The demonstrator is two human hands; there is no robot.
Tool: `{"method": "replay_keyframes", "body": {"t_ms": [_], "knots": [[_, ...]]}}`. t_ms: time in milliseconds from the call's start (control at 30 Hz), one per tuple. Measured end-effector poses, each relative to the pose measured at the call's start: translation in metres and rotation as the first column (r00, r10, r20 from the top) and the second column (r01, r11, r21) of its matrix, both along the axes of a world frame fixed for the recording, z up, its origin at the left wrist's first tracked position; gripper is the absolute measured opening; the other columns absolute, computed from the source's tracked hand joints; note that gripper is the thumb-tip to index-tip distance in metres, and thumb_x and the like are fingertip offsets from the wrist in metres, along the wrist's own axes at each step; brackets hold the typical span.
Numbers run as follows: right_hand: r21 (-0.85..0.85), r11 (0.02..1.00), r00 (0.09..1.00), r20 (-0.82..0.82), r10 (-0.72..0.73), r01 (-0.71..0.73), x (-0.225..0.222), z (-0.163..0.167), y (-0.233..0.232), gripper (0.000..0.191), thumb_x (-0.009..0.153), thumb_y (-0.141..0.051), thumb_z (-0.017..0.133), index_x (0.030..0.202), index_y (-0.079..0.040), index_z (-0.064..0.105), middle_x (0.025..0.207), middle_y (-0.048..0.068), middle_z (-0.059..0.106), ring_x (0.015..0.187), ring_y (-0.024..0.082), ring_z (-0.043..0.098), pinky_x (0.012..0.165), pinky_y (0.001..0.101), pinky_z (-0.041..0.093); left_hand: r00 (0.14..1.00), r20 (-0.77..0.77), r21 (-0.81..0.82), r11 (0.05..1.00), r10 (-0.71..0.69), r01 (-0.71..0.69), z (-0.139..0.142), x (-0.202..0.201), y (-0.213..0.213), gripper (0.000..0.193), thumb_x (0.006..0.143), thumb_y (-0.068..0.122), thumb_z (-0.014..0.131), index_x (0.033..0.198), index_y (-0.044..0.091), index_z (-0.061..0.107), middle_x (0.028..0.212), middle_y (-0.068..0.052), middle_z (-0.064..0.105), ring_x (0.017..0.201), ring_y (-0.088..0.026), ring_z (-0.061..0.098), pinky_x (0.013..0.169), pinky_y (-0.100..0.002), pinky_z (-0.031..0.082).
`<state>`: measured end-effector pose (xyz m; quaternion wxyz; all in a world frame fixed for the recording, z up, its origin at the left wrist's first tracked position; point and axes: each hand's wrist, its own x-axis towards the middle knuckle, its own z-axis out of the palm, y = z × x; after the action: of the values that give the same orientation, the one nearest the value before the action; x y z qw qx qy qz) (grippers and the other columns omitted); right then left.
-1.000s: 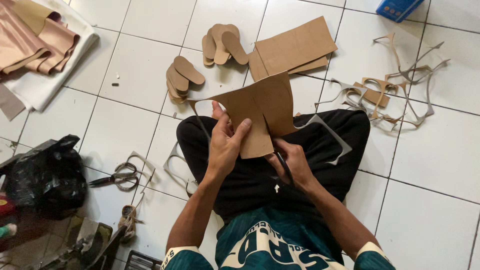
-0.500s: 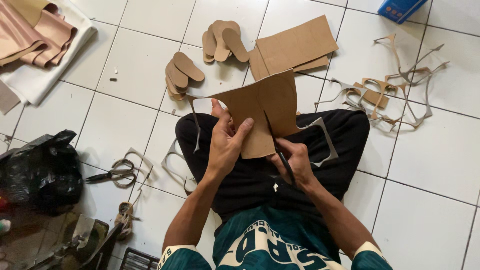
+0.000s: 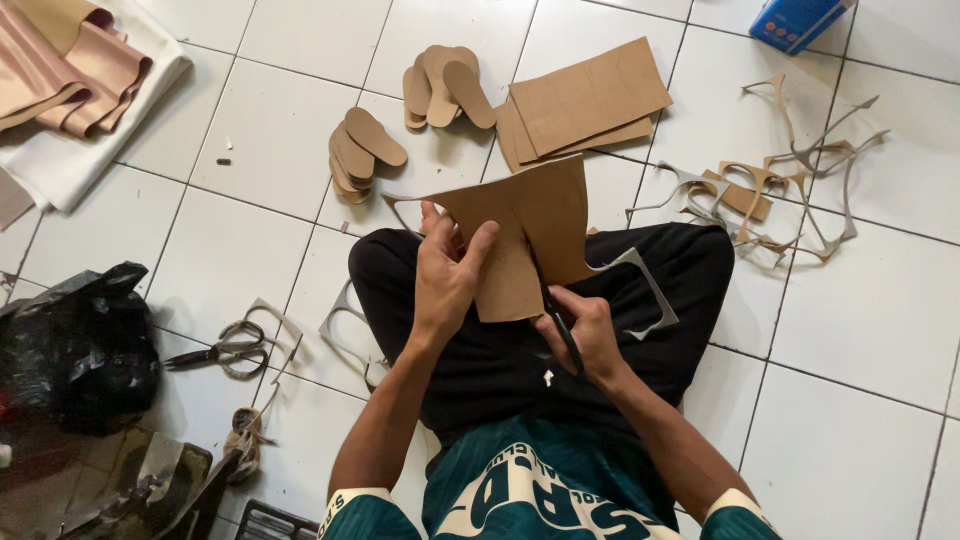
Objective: The person sits cross-legged on the workshop floor and cuts brown cardboard into insole-shaped patterns using scissors, trimming the edges of each piece and setting finished cutouts with a pile of similar cut pieces, with scrap offcuts accumulating nearby.
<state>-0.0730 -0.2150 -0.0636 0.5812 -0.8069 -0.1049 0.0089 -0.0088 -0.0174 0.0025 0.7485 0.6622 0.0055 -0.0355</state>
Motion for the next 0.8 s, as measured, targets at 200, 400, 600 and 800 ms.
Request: {"method": "replay_keyframes", "body": {"t_ms": [200, 400, 600, 800], "knots": [[0.065, 0.998, 0.995, -0.101, 0.011, -0.005, 0.004, 0.001, -0.002, 0.051, 0.092, -0.042, 0.066, 0.110, 0.006, 0.069, 0.072, 0.009, 0.070, 0.060, 0.011, 0.066, 0.055, 0.0276, 0.051, 0.999, 0.004, 0.044, 0.998, -0.042, 0.041, 0.004, -0.012, -0.007, 0.034, 0.101, 0.020, 0.066, 0.123, -0.004, 0.060, 0.104, -0.011, 0.075, 0.093, -0.016, 0.074, 0.082, -0.028, 0.060], [0.142, 0.989, 0.999, -0.012, 0.036, -0.034, 0.004, 0.004, -0.001, 0.058, 0.096, -0.048, 0.065, 0.111, 0.007, 0.068, 0.085, 0.010, 0.074, 0.074, 0.013, 0.071, 0.063, 0.0273, 0.055, 0.999, 0.024, -0.019, 0.999, -0.045, 0.046, 0.001, -0.013, -0.007, 0.033, 0.102, 0.019, 0.066, 0.124, -0.006, 0.059, 0.106, -0.013, 0.074, 0.094, -0.015, 0.072, 0.082, -0.027, 0.059], [0.110, 0.994, 0.998, -0.063, 0.024, -0.017, 0.002, 0.004, -0.003, 0.058, 0.095, -0.050, 0.065, 0.108, 0.006, 0.071, 0.073, 0.008, 0.071, 0.063, 0.013, 0.067, 0.056, 0.0282, 0.051, 0.999, -0.006, -0.029, 0.999, -0.042, 0.042, -0.001, -0.015, -0.008, 0.033, 0.102, 0.019, 0.066, 0.123, -0.006, 0.060, 0.105, -0.013, 0.075, 0.093, -0.015, 0.073, 0.081, -0.027, 0.060], [0.025, 1.000, 1.000, 0.006, -0.015, 0.015, 0.000, -0.002, -0.003, 0.054, 0.094, -0.048, 0.065, 0.105, 0.004, 0.072, 0.067, 0.007, 0.069, 0.053, 0.013, 0.062, 0.048, 0.0281, 0.045, 0.999, -0.014, -0.059, 0.997, -0.052, 0.051, -0.001, -0.014, -0.009, 0.035, 0.101, 0.020, 0.066, 0.125, -0.004, 0.058, 0.105, -0.013, 0.074, 0.094, -0.015, 0.073, 0.083, -0.028, 0.061]]}}
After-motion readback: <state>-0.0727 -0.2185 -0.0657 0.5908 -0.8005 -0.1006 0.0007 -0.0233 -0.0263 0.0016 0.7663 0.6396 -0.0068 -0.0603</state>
